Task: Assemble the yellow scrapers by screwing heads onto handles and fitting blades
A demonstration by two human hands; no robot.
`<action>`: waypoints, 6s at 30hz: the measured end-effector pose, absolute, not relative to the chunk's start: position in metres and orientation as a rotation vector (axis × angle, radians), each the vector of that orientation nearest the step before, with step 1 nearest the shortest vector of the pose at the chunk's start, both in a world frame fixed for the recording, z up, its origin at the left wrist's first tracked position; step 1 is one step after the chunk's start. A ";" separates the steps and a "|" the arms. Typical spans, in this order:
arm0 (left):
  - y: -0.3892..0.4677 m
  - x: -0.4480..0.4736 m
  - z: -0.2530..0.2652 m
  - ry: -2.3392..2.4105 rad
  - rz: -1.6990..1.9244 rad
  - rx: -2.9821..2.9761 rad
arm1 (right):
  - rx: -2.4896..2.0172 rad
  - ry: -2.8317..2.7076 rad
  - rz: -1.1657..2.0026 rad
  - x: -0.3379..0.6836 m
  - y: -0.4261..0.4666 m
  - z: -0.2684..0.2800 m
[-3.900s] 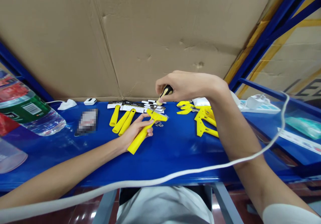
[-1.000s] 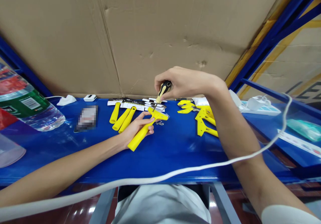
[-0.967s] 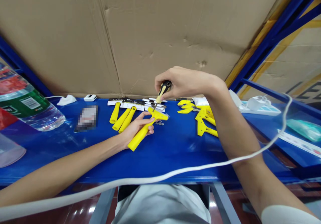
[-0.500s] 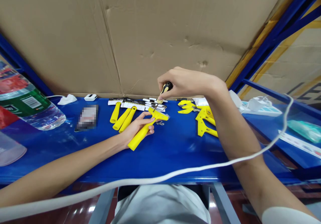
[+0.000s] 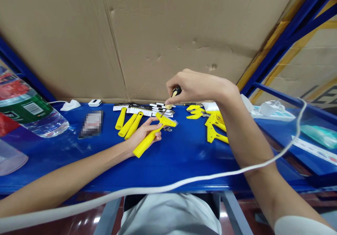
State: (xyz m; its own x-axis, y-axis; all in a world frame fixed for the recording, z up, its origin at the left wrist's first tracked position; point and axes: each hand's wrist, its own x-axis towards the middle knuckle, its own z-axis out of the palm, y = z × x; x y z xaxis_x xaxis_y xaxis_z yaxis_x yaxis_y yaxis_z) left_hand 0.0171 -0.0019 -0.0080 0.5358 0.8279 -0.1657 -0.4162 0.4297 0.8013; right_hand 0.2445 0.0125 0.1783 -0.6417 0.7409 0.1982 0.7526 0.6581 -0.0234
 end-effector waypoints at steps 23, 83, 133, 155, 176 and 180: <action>-0.006 0.007 0.020 0.486 1.083 1.131 | -1.811 -2.326 0.494 0.334 -0.002 0.058; -0.004 0.006 0.017 0.630 1.082 1.058 | -0.976 -1.276 0.777 0.294 0.008 0.027; 0.076 0.092 0.112 0.610 1.015 1.838 | -0.399 -0.884 1.231 0.299 -0.009 0.051; 0.063 0.079 0.139 0.485 0.974 2.207 | -0.560 -1.101 1.351 0.273 -0.023 0.043; 0.043 0.045 0.168 0.652 0.696 2.447 | -0.670 -1.236 1.362 0.265 -0.026 0.032; 0.053 0.041 0.168 0.634 0.724 2.462 | -0.610 -1.258 1.412 0.264 -0.028 0.031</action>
State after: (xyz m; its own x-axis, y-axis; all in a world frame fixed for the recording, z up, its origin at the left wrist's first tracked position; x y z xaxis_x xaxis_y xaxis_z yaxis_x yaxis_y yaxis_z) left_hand 0.0410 0.0528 0.1685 0.7513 0.5502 0.3646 0.2886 -0.7707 0.5681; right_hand 0.2638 -0.0284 0.0309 -0.2717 0.9229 0.2730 -0.3771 0.1589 -0.9124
